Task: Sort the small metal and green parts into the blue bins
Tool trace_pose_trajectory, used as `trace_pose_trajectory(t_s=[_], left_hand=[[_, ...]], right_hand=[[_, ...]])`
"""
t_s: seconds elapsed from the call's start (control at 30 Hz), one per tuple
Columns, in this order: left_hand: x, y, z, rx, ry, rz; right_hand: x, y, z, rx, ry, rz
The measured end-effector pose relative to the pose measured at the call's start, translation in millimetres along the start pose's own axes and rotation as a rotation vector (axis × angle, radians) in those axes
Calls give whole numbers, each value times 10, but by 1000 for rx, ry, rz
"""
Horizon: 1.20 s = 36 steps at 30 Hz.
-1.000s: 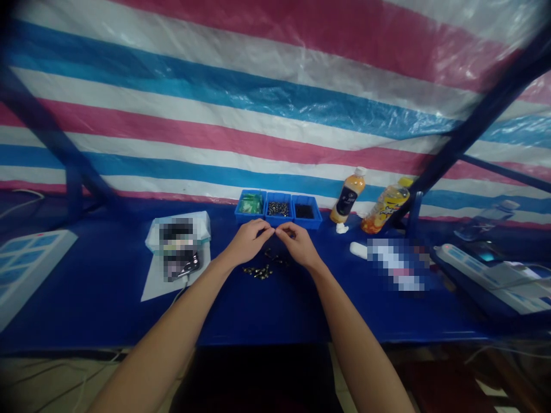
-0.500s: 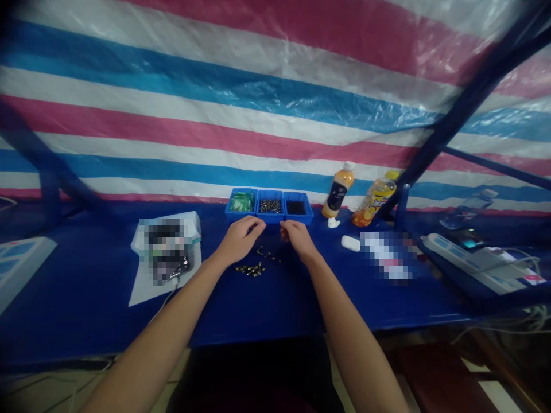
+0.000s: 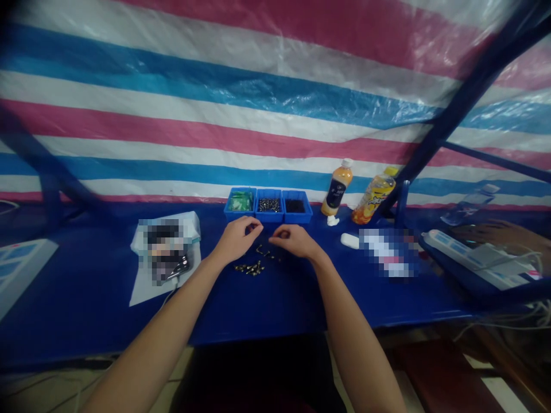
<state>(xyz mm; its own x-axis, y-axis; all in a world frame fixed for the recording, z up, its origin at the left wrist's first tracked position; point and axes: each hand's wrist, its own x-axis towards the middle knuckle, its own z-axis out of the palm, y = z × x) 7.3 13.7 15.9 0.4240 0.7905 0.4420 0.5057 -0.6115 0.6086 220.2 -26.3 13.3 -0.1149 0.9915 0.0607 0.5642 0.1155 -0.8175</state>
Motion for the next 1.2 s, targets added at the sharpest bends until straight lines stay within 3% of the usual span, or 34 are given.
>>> trace_pose_trajectory(t_s=[0.17, 0.47, 1.2], left_hand=[[-5, -13, 10, 0, -3, -7], [-11, 27, -11, 2, -11, -9], [-15, -11, -14, 9, -24, -10]], right_hand=[[-116, -44, -61, -199, -282, 96], [-91, 68, -13, -125, -324, 21], [-23, 115, -45, -370, -68, -191]])
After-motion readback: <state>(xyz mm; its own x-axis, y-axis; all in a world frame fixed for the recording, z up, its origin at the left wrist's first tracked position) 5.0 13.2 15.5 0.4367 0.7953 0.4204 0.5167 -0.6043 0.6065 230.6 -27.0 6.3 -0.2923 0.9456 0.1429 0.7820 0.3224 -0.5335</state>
